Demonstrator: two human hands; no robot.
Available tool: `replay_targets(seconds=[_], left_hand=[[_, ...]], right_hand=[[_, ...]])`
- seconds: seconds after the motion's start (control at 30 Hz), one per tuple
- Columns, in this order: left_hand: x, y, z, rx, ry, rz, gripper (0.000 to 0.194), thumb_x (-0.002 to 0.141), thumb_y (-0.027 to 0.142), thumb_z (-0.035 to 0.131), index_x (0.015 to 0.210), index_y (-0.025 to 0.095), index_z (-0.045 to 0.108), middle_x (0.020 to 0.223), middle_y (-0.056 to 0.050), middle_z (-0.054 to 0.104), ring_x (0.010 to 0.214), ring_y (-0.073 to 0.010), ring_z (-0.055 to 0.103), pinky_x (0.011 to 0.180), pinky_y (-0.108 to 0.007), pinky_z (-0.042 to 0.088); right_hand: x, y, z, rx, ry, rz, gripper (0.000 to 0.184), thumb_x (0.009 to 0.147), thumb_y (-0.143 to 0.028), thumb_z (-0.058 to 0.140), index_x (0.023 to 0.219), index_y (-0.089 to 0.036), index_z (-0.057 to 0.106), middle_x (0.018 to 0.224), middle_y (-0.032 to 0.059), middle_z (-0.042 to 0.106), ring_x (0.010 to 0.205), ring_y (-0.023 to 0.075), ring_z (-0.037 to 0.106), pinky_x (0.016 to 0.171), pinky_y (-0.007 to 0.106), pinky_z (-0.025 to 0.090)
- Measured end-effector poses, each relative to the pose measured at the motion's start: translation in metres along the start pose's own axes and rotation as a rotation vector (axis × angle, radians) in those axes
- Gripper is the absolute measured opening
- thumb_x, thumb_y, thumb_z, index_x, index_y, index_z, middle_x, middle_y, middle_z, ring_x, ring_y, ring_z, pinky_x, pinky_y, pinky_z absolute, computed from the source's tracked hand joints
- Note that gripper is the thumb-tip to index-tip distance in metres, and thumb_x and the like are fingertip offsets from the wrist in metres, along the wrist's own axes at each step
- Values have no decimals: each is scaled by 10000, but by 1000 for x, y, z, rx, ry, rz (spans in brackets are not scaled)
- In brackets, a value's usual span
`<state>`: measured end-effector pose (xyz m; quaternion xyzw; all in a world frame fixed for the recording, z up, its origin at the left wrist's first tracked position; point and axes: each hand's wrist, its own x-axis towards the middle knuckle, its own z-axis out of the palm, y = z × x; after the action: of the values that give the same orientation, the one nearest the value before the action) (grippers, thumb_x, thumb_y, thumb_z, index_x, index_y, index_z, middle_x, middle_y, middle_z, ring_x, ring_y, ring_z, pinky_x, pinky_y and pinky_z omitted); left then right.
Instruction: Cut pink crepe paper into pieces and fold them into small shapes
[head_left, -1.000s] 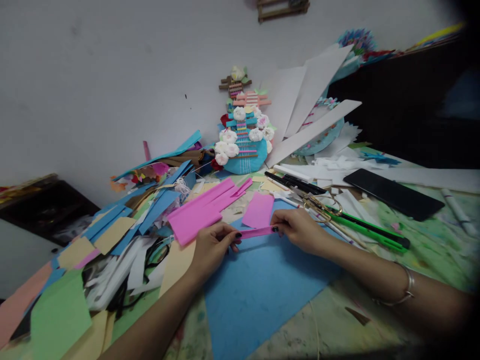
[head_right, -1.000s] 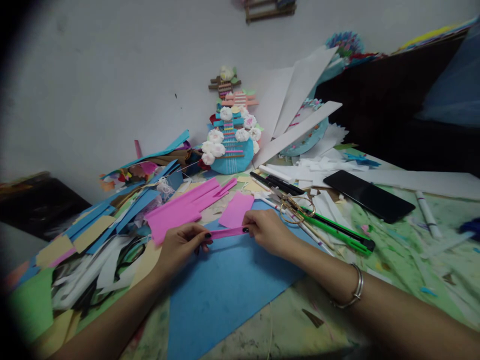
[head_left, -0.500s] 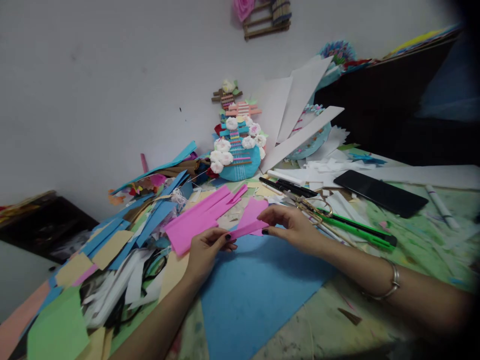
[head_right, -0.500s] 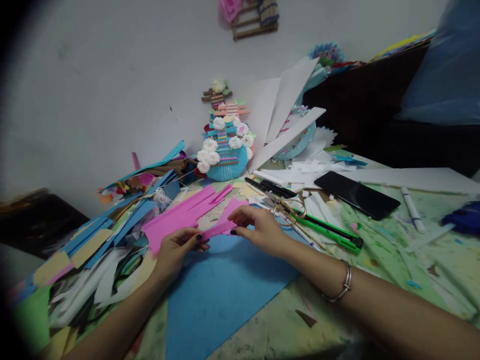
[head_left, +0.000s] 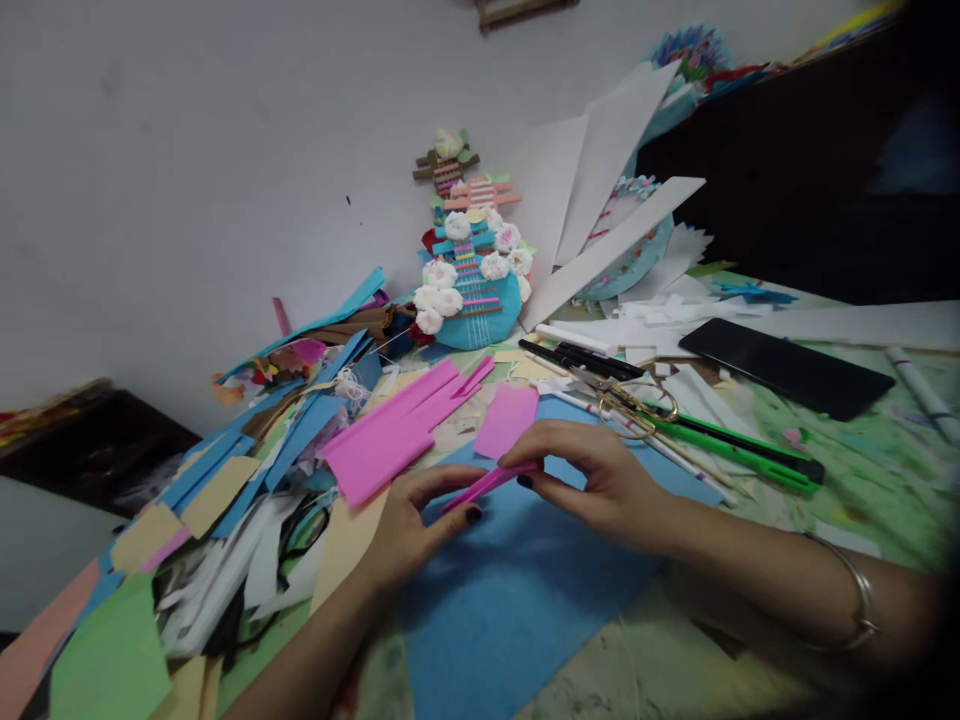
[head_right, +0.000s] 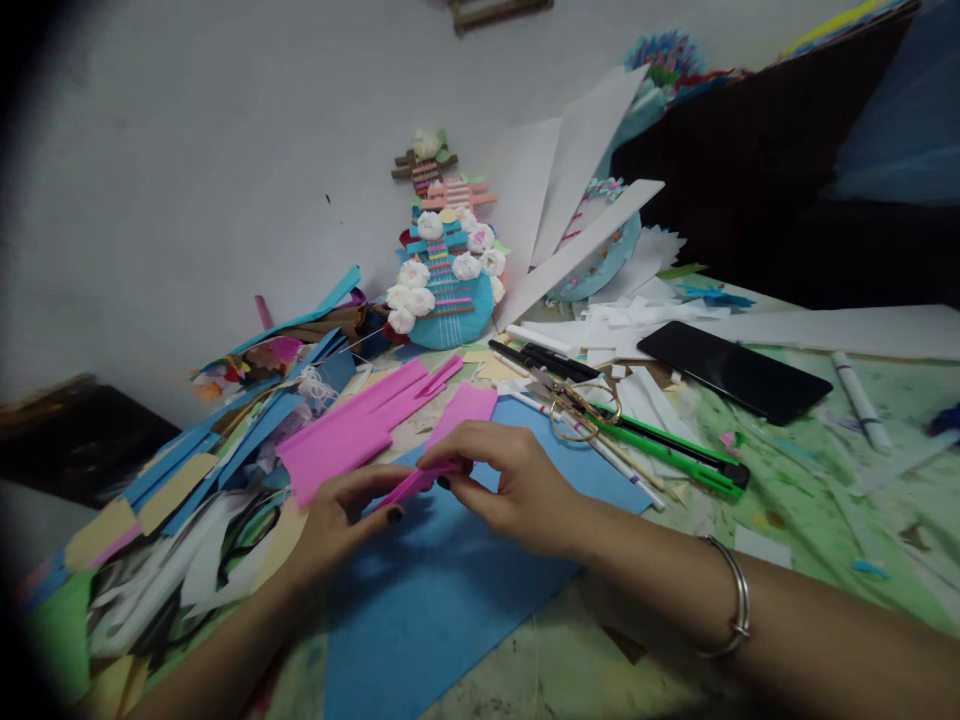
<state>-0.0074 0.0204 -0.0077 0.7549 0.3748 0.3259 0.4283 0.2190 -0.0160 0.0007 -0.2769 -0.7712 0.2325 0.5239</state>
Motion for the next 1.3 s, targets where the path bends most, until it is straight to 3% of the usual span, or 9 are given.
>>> replay_targets(seconds=[0.1,0.17,0.23,0.33,0.63,0.83,0.97,1.13,1.3], left_hand=[[-8,15,5,-51,-175,-6,450,756,473,673,1111,197,663,1038,-105,702,941,-242,653,856,-342,500],[-12,23,11,-135,-292,-58,540,733,563,648,1101,168,654,889,-102,712,787,-217,670,709,-296,525],[-16,28,18,-186,-370,-131,458,776,553,607,965,142,676,690,-60,667,581,-153,628,520,-219,473],[-21,28,26,-203,-329,-173,339,824,458,595,776,126,644,634,-27,599,489,-94,561,465,-182,413],[-23,29,28,-180,-168,-152,147,832,297,580,861,157,615,548,40,505,389,-37,380,355,-145,275],[-24,24,39,-356,-290,-318,246,853,410,544,812,170,512,517,47,526,299,-32,377,294,-138,237],[-23,21,44,-416,-379,-315,243,870,391,521,834,151,508,465,43,520,308,-41,423,336,-137,296],[-23,19,45,-465,-275,-243,216,872,358,520,966,172,463,752,-5,595,418,-78,573,372,-161,379],[-24,19,43,-62,7,-93,218,801,247,631,890,189,441,738,44,511,478,-46,503,444,-170,371]], right_hand=[[-3,-4,3,16,-30,0,295,826,-43,520,1065,-197,599,884,33,676,804,123,616,734,257,483],[-5,-6,5,25,-52,11,320,823,-36,522,1086,-207,588,886,30,677,815,126,616,742,263,483],[-6,-7,7,49,-78,20,303,825,-37,525,1061,-210,601,881,30,676,829,131,613,749,268,481],[-7,-8,9,100,-99,79,280,818,-38,535,1023,-205,628,882,30,676,841,133,614,765,267,484],[-2,-6,10,423,-79,438,113,816,-180,589,885,-170,678,833,28,679,753,121,623,699,242,502],[-3,-17,17,481,-120,498,100,782,-207,621,847,-152,674,771,31,661,703,125,606,671,246,493],[-4,-16,20,629,-168,651,159,808,-309,601,788,-152,621,634,5,614,528,119,590,523,245,475],[-1,-13,19,665,-122,703,232,771,-363,636,733,-139,590,602,-8,583,529,111,556,549,252,451],[1,-14,17,499,-10,724,146,720,-262,635,653,-140,591,582,-34,522,544,79,451,534,218,359]])
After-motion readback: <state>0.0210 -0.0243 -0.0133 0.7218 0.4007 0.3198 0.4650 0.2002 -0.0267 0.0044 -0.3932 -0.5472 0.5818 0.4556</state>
